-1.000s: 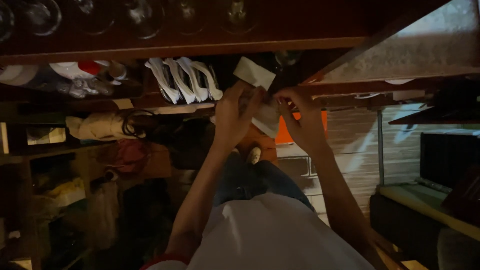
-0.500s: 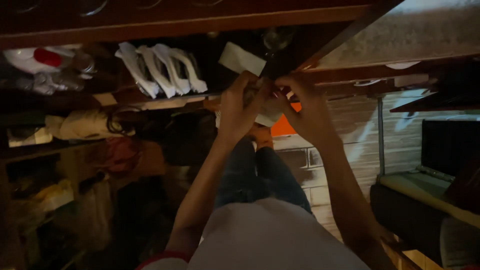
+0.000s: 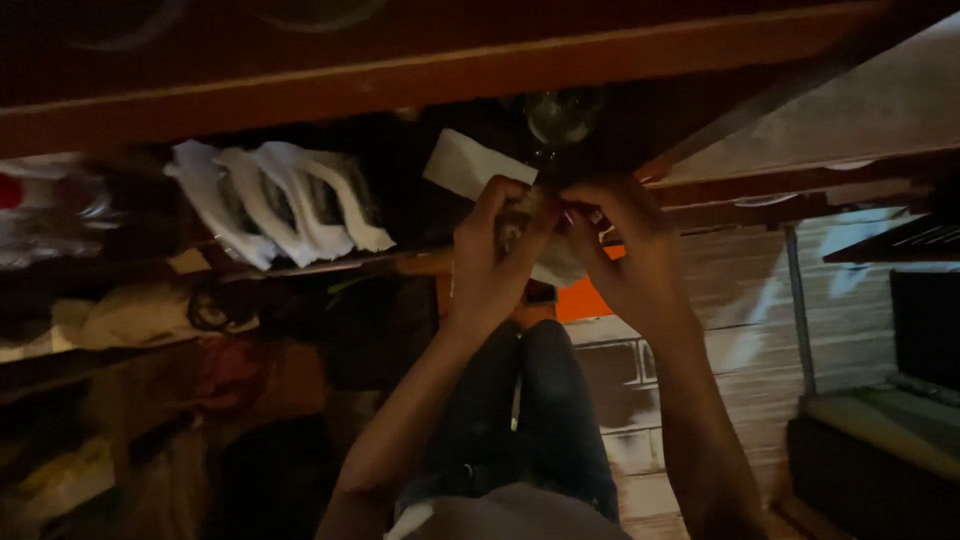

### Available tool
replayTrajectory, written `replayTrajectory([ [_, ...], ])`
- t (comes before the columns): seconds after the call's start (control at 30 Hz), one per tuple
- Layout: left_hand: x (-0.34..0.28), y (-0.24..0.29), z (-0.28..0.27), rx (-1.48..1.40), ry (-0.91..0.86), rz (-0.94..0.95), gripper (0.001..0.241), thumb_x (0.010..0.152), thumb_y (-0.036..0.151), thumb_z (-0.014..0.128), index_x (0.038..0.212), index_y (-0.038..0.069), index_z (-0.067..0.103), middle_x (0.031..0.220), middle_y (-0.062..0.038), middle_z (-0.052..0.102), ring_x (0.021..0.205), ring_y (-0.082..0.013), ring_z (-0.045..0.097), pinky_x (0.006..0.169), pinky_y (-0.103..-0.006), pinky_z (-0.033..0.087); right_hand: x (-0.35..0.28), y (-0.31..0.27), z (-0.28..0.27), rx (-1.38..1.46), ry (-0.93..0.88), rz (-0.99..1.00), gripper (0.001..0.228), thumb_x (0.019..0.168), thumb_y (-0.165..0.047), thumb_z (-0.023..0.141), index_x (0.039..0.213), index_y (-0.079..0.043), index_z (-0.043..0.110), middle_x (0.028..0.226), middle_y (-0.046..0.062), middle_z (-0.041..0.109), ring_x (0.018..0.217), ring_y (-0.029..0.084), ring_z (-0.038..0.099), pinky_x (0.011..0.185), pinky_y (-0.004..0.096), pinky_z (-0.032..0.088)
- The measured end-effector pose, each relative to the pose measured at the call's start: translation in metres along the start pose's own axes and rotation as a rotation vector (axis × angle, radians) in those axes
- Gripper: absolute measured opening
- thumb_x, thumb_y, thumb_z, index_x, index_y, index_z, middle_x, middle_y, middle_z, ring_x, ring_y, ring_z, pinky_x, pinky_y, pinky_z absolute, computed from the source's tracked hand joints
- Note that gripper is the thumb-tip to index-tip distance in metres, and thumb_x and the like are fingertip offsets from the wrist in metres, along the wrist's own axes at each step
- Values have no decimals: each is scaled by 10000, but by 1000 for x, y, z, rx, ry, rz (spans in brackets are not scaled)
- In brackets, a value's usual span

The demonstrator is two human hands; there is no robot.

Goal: The person is polishing various types of glassware with a cloth.

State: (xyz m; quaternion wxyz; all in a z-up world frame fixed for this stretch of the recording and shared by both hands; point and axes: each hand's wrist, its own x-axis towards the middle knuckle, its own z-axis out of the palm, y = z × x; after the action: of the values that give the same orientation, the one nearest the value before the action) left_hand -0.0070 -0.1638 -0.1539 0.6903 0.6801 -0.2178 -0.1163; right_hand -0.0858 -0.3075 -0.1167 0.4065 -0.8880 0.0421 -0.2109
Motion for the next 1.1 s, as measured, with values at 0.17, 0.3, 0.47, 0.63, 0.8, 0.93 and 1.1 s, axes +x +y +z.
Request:
replayTrajectory([
  [0.17, 8, -43, 0, -69, -43, 107, 210, 1031, 153, 718, 1131, 33, 578, 950, -42, 711, 873, -79, 673, 769, -248, 554, -5, 38, 21, -44, 70, -85, 235, 1013, -14, 716, 1240, -51, 669, 1138, 104, 701, 956, 204, 716, 797, 313, 585],
  [0.3, 12, -67, -2, -101, -60, 113, 219, 1050, 132, 702, 1179, 41, 551, 963, -32, 706, 821, -69, 704, 783, -248, 580, -10, 61, 35, -23, 77, -36, 236, 1060, 10, 692, 1286, -56, 678, 1199, 112, 698, 993, 182, 737, 792, 277, 623],
  [0.47, 18, -76, 2, -180, -98, 129, 196, 1076, 121, 688, 1192, 42, 551, 966, -37, 707, 859, -71, 700, 776, -226, 584, -4, 66, 44, -116, 147, -140, 213, 1064, 13, 723, 1260, -66, 694, 1190, 102, 701, 968, 174, 712, 752, 258, 583],
  [0.63, 25, -83, 9, -259, -119, 203, 170, 1101, 121, 689, 1162, 44, 551, 969, -40, 714, 865, -67, 717, 739, -198, 585, -1, 67, 44, -240, 242, -239, 183, 1054, 35, 723, 1219, -40, 695, 1192, 114, 700, 994, 198, 716, 764, 291, 584],
  [0.8, 24, -81, 9, -226, -109, 254, 170, 1130, 107, 702, 1170, 46, 549, 975, -56, 724, 877, -85, 731, 749, -211, 591, -2, 71, 47, -196, 260, -178, 176, 1072, 24, 723, 1217, -76, 717, 1201, 90, 723, 915, 151, 714, 699, 230, 566],
  [0.93, 33, -88, 5, -159, -122, 257, 221, 1093, 120, 700, 1205, 53, 521, 972, -65, 735, 866, -92, 754, 711, -217, 609, -2, 84, 50, -332, 305, -328, 258, 1044, 6, 769, 1275, -67, 682, 1243, 109, 684, 980, 197, 705, 736, 255, 576],
  [1.1, 38, -83, 1, -120, -95, 356, 318, 1126, 75, 662, 1365, 66, 452, 1169, -101, 710, 1042, -144, 765, 868, -235, 653, 2, 100, 54, -312, 381, -322, 510, 1098, -26, 733, 1552, -62, 504, 1564, 106, 381, 1106, 139, 633, 857, 238, 569],
])
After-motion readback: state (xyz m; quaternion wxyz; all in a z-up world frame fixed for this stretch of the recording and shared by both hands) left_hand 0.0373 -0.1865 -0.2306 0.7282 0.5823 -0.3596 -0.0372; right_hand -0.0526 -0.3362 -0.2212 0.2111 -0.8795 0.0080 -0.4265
